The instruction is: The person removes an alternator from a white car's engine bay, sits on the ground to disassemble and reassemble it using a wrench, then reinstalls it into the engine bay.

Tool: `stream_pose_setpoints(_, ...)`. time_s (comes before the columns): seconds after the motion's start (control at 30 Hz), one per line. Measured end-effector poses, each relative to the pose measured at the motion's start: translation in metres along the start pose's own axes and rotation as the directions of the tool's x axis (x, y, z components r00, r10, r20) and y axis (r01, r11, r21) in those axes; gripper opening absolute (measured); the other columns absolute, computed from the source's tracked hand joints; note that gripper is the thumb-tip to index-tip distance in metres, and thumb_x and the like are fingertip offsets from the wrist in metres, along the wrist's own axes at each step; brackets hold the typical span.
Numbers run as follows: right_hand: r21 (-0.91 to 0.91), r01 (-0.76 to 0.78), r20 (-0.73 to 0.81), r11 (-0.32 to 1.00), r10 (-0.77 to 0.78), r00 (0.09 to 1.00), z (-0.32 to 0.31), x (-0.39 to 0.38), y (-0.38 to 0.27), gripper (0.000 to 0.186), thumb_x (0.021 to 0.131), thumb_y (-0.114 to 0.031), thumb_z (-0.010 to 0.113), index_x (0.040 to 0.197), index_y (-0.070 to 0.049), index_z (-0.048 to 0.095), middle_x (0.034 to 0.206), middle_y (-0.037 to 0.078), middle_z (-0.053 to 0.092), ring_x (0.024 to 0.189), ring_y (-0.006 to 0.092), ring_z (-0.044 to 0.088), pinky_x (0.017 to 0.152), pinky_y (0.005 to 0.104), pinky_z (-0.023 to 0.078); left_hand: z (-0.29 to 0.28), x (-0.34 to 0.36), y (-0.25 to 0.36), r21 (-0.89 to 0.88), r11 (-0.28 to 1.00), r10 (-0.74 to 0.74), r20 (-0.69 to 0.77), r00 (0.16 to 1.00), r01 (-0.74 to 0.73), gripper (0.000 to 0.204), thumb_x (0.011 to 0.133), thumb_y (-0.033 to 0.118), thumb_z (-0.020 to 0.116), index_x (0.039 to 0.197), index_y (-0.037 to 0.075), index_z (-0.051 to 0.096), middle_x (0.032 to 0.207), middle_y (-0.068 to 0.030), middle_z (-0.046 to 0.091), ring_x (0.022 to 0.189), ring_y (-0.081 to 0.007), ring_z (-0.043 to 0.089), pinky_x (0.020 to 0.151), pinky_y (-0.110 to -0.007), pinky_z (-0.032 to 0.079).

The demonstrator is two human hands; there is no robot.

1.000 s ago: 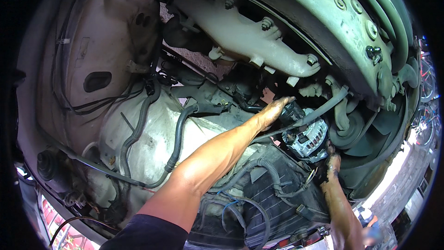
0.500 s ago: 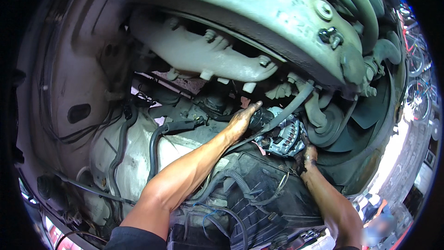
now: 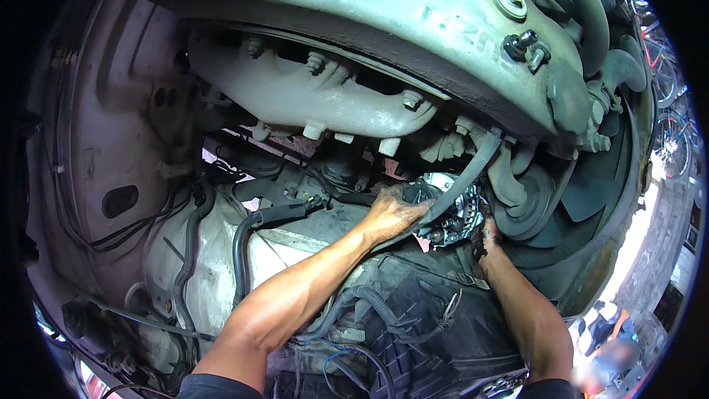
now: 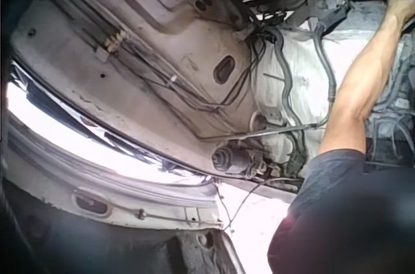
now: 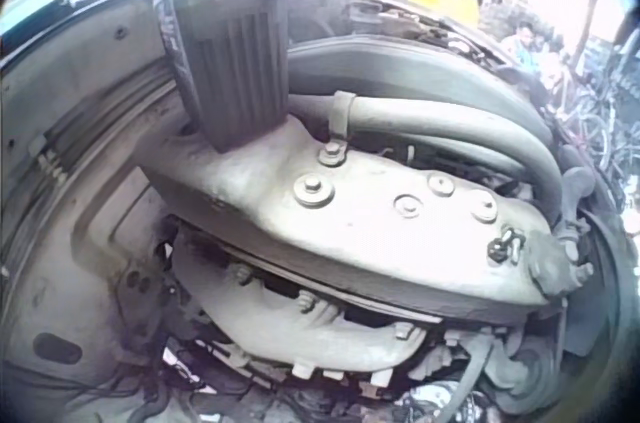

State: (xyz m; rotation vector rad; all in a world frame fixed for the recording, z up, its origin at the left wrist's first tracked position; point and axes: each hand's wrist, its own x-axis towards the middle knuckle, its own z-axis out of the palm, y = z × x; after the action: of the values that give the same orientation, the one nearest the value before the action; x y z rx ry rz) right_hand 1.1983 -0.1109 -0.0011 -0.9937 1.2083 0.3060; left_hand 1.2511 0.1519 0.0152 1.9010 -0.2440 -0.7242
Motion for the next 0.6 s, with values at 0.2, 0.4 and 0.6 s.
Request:
stream_pose_setpoints(0.2, -0.279, 0.076, 0.042, 0.957, -0.067, 0.997, -0.014, 0.001, -0.003, 0.051, 0.108, -0.043, 0.042, 0.147, -0.010, 0.050, 0.136, 0.008, 0.064, 0.122, 0.0241, 0.062, 0.109, 0.0411, 0.047, 0.030, 0.007, -0.007, 0.050, 0.998, 0.047, -0.156, 0.987, -0.040, 0.039, 0.092, 0.039, 0.068, 0.114, 0.008, 0.073, 0.102, -0.0264, 0.070, 0.093, -0.0433, 0.069, 0.081, -0.051, 0.055)
stream_pose_setpoints(0.4, -0.824, -0.195, -0.226, 0.532, 0.008, 0.974, -0.017, -0.019, -0.026, 0.050, 0.104, -0.037, 0.054, 0.141, -0.004, 0.055, 0.126, 0.012, 0.066, 0.111, 0.0226, 0.064, 0.098, 0.0371, 0.051, 0.017, 0.012, 0.009, 0.051, 0.999, -0.009, -0.152, 0.988, 0.017, 0.040, 0.086, 0.040, 0.072, 0.101, 0.003, 0.075, 0.091, -0.0258, 0.070, 0.087, -0.0446, 0.068, 0.073, -0.051, 0.054)
stream_pose_setpoints(0.6, -0.852, 0.245, 0.203, 0.463, -0.139, 0.969, 0.044, -0.131, -0.044, 0.057, 0.083, -0.001, 0.071, 0.137, 0.001, 0.052, 0.116, 0.013, 0.066, 0.102, 0.0229, 0.064, 0.091, 0.0340, 0.051, 0.011, 0.007, 0.029, -0.051, 0.994, -0.106, -0.148, 0.983, 0.099, 0.052, 0.077, 0.041, 0.073, 0.091, -0.008, 0.071, 0.094, -0.0277, 0.068, 0.093, -0.0447, 0.063, 0.085, -0.050, 0.046)
